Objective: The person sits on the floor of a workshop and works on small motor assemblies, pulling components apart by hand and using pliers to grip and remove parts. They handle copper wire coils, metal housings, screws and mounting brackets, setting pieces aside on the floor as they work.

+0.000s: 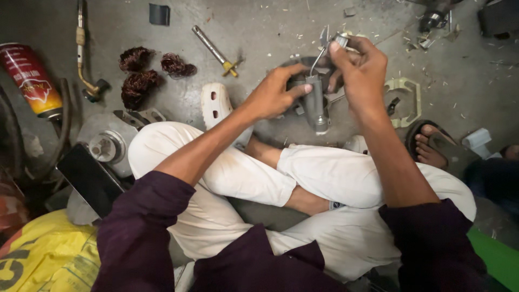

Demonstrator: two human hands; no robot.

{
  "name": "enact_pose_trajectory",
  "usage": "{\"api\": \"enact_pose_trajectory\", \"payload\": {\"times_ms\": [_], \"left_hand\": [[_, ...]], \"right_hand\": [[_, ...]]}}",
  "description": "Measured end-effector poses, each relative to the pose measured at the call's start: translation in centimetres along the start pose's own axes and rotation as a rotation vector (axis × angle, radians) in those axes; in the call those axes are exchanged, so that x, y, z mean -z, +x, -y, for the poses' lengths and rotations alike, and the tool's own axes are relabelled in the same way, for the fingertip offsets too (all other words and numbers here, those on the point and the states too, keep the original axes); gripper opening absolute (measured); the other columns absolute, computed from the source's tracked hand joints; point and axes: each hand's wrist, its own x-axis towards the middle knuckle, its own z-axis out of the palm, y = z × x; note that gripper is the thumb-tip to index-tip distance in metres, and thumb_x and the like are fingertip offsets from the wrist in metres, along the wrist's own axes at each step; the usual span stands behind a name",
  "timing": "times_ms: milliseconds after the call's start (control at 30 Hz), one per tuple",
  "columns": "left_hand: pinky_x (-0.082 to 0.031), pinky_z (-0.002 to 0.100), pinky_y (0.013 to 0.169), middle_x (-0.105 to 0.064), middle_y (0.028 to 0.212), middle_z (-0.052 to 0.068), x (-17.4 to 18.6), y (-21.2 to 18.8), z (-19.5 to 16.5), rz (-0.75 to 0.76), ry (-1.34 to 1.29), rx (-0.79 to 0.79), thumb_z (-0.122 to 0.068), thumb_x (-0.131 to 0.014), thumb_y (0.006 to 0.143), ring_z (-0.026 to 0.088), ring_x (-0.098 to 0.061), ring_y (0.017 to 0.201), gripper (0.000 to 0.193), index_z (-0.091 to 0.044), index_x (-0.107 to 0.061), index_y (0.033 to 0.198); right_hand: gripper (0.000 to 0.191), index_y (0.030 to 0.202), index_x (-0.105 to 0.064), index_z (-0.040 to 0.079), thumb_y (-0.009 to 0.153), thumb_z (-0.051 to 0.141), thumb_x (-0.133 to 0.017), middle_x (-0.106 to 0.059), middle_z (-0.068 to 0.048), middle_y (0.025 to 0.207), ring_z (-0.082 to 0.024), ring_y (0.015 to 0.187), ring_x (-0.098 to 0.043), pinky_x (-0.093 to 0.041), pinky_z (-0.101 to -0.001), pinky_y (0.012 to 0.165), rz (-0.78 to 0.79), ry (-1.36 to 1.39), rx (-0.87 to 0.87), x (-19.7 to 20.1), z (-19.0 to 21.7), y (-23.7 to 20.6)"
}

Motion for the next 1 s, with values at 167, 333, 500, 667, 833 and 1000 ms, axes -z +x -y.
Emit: {"api": "enact_pose_trajectory", "payload": {"times_ms": [167,333,500,667,833,1000], "left_hand": [[-0.055,0.027,0.079,-0.074,0.101,0.004,-0.1,0.2,1.0,-0.021,-0.265,-0.342,-0.019,-0.063,0.101,0.008,-0.064,0.088,0.032,-0.001,-0.067,0.127],[-0.053,0.025,0.083,-0.073,0.104,0.002,0.1,0.9,2.1,0.075,-0.500,-0.350,-0.020,-0.057,0.107,0.007,-0.062,0.091,0.030,0.000,-0.071,0.125],[-0.051,0.024,0.083,-0.074,0.100,0.002,0.7,1.0,2.5,0.058,-0.630,-0.303,-0.023,-0.057,0.106,0.008,-0.064,0.089,0.032,0.001,-0.075,0.118],[-0.048,0.025,0.072,-0.069,0.083,0.002,1.5,0.8,2.5,0.052,-0.703,-0.284,-0.026,-0.061,0.100,0.009,-0.061,0.076,0.029,0.000,-0.073,0.096],[-0.044,0.023,0.064,-0.065,0.074,0.000,2.1,0.4,2.5,0.070,-0.631,-0.264,-0.028,-0.058,0.099,0.007,-0.056,0.066,0.030,-0.003,-0.068,0.085],[-0.043,0.024,0.065,-0.063,0.075,-0.001,2.3,-0.1,1.9,0.070,-0.672,-0.283,-0.028,-0.059,0.099,0.007,-0.054,0.068,0.029,-0.003,-0.066,0.087]], "right_hand": [[0.037,0.116,-0.065,-0.009,0.107,0.026,-0.065,-0.076,-0.013,0.086,-0.012,0.049,-0.058,-0.043,-0.0245,0.043,0.061,-0.087,-0.136,1.0,1.4,0.9],[0.032,0.121,-0.065,-0.005,0.106,0.023,-0.064,-0.071,-0.013,0.081,-0.010,0.044,-0.053,-0.035,-0.0245,0.036,0.026,-0.138,-0.140,3.0,2.9,0.6],[0.027,0.120,-0.066,-0.007,0.109,0.017,-0.066,-0.071,-0.014,0.086,-0.012,0.052,-0.056,-0.037,-0.0259,0.042,-0.026,-0.087,0.023,5.0,3.1,1.0],[0.032,0.131,-0.066,-0.006,0.108,0.015,-0.072,-0.073,-0.014,0.110,-0.017,0.091,-0.070,-0.055,-0.0288,0.080,0.093,-0.157,0.068,4.9,1.6,1.4],[0.044,0.138,-0.061,-0.002,0.100,0.018,-0.070,-0.069,-0.011,0.133,-0.019,0.124,-0.066,-0.054,-0.0324,0.103,0.416,-0.029,-0.105,4.1,2.1,1.1],[0.058,0.144,-0.055,-0.003,0.090,0.004,-0.076,-0.063,-0.011,0.140,-0.020,0.129,-0.062,-0.052,-0.0339,0.107,0.505,-0.120,-0.086,3.0,3.5,0.4]]}}
